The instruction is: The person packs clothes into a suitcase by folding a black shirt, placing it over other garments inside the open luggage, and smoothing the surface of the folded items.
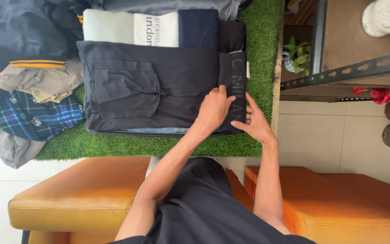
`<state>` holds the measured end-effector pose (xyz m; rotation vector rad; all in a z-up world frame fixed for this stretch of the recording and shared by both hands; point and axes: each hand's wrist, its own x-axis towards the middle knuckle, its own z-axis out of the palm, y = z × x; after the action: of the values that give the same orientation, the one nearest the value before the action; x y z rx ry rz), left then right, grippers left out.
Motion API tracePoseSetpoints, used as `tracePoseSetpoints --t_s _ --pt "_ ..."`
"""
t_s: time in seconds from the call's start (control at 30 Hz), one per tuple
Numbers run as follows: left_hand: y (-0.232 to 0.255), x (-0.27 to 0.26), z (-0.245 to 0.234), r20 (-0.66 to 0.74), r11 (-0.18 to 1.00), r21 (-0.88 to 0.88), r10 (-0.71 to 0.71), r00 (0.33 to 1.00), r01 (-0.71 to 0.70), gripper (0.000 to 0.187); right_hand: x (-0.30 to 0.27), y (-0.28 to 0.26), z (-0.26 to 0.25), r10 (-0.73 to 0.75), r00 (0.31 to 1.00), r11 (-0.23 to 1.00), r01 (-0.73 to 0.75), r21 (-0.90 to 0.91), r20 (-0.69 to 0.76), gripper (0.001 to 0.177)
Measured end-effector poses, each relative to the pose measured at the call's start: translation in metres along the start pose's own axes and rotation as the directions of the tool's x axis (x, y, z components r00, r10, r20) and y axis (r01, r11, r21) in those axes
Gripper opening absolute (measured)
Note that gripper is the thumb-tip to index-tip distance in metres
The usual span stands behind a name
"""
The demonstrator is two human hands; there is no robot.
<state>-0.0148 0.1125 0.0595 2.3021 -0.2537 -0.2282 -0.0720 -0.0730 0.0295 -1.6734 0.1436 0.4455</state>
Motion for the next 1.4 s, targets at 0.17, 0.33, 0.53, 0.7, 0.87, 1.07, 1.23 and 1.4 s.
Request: tracePoseSetpoints --t_s 0.17,0.33,0.53,0.7,0.87,1.07,1.23,1.4 --pt "0.008 0.003 -0.005 -0.039 1.000 -0.024 -0.021 0.999 0.020 0.035 -0.003 0.005 0.000 0.024 1.000 0.999 -0.024 0.036 -0.008 0.115" --pt "0.004 0.027 -0.011 -0.169 0.996 -0.049 -0.075 0.983 0.068 0.025 0.000 0.002 0.009 0.061 0.995 0.991 -0.050 0.125 -0.079 0.100" --pt "-0.003 0.036 -0.009 -0.071 0.966 -0.214 -0.165 0.984 0.146 0.019 0.001 -0.002 0.025 0.025 0.974 0.993 -0.050 -0.107 -0.226 0.111" --pt "-0.007 0.030 -0.006 -0.175 0.968 -0.248 -0.082 0.981 0.037 0.024 -0.006 -0.001 0.018 -0.023 0.989 0.999 0.026 0.019 -0.145 0.114" --pt "-0.003 0.013 -0.006 -0.444 0.983 -0.016 0.158 0.882 -0.184 0.041 -0.013 -0.007 0.021 -0.016 0.993 1.000 0.015 -0.009 -0.119 0.121" --pt "0.018 -0.001 -0.001 -0.085 0.990 0.122 0.083 0.993 -0.073 0.032 -0.024 -0.013 0.037 -0.024 0.988 0.999 0.028 0.020 -0.151 0.127" --pt "0.045 -0.008 -0.021 -0.096 0.999 -0.037 -0.039 0.995 0.035 0.082 -0.033 -0.020 0.067 -0.472 0.863 0.836 0.373 -0.402 -0.181 0.108" --pt "0.007 -0.006 -0.026 -0.217 0.991 -0.137 -0.033 0.976 0.003 0.066 -0.041 -0.032 0.106 -0.297 0.932 0.874 0.178 -0.452 -0.207 0.096"
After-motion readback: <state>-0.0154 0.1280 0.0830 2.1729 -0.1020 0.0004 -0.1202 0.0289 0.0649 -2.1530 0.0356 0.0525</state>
